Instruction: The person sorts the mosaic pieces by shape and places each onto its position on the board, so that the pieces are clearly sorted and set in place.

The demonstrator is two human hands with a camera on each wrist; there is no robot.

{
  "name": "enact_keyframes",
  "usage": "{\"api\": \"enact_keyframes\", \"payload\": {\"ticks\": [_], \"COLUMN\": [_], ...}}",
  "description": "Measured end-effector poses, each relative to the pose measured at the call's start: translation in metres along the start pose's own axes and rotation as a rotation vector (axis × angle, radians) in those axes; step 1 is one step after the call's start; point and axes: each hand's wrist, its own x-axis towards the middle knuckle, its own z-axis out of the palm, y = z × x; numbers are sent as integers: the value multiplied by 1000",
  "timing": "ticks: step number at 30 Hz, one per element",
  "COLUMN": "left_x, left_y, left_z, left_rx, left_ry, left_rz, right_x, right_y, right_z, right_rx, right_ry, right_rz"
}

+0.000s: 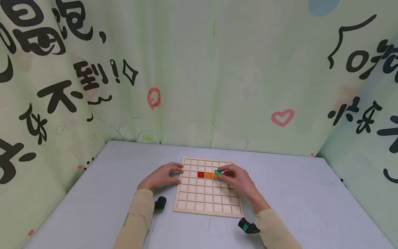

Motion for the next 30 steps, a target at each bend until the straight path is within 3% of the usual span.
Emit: {"api": "enact_keyframes", "payload": {"ticks": [5,9,23,30], "left_x": [1,1,2,1], "left_y": [1,0,-3,-3], "left_z": [-1,-1,0,1], "left_rx": [10,10,7,4], "left_ry": [-1,-6,-11,-12], "left_rz": [6,17,42,21], "right_x": [6,7,10,10], "right_y": [-4,-9,-14,-15], "right_z": [11,18,42,47], "right_rx": [-48,-75,-45,-80], "right_ry": [-77,-91,-70,-87], "right_rz": [-85,-117,-56,-91]}}
